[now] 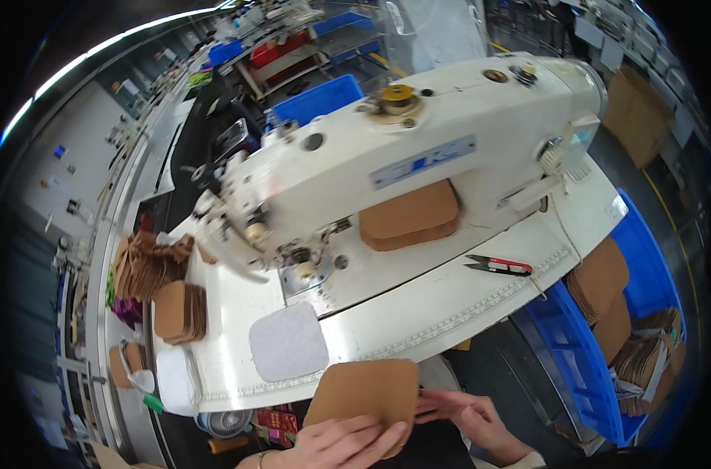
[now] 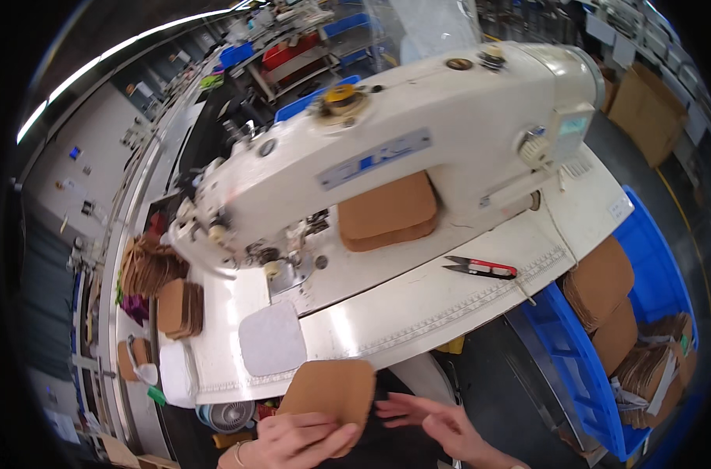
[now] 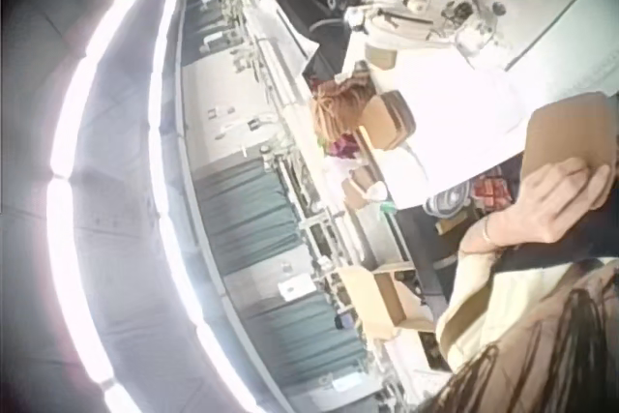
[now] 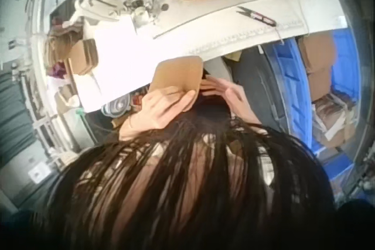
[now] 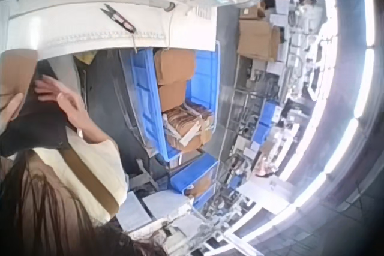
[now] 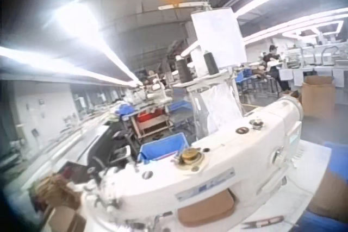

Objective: The person layers fabric pieces with foam padding on a workbench, feeds the assembled pieces through a sewing machine to stitch along the edges, and stacks the completed pieces.

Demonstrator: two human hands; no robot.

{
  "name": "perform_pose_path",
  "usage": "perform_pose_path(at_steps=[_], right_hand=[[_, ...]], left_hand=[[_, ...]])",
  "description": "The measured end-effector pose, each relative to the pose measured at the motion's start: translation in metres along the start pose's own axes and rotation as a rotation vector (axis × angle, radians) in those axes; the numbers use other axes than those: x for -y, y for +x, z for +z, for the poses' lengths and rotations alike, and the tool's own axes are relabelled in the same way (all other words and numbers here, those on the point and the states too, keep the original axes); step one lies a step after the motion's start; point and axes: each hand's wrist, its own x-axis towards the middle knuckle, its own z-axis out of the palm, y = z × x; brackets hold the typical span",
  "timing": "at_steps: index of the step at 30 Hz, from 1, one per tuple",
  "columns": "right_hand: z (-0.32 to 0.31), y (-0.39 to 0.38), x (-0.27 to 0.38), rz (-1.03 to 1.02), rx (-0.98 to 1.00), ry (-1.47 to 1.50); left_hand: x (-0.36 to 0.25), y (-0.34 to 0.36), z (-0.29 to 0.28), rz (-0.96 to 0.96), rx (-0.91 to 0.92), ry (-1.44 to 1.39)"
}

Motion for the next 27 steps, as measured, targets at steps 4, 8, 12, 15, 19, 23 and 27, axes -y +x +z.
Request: perform_pose_path(at_steps=[4, 8, 12, 15, 19, 23, 27], right_hand=[[0.031, 0.014, -0.014, 0.378, 0.383, 0.472], [0.071, 0.053, -0.043, 0.337, 0.445, -0.060], [0.091, 0.077, -0.060, 0.413, 0.504, -0.272], [0.095, 0.084, -0.069, 0.350, 0.519, -0.319], [0.103, 0.095, -0.049, 0.239, 0.445, -0.570], [0.089, 0.127, -0.048, -0.803, 0.696, -1.234], [0.089, 0.150, -0.028, -1.225, 0.718, -1.800]], left_hand=[[-0.013, -0.025, -0.005, 0.064, 0.136, 0.033], [0.005, -0.064, -0.028, -0.315, 0.055, -0.156], [0.044, -0.072, -0.033, -0.692, -0.034, 0.042], [0.076, -0.095, -0.026, -1.004, 0.147, -0.562], [0.112, -0.104, -0.030, -0.962, 0.032, -0.564], [0.148, -0.083, -0.023, -0.993, 0.130, -0.678], [0.176, -0.075, -0.002, -0.874, 0.093, -0.556]])
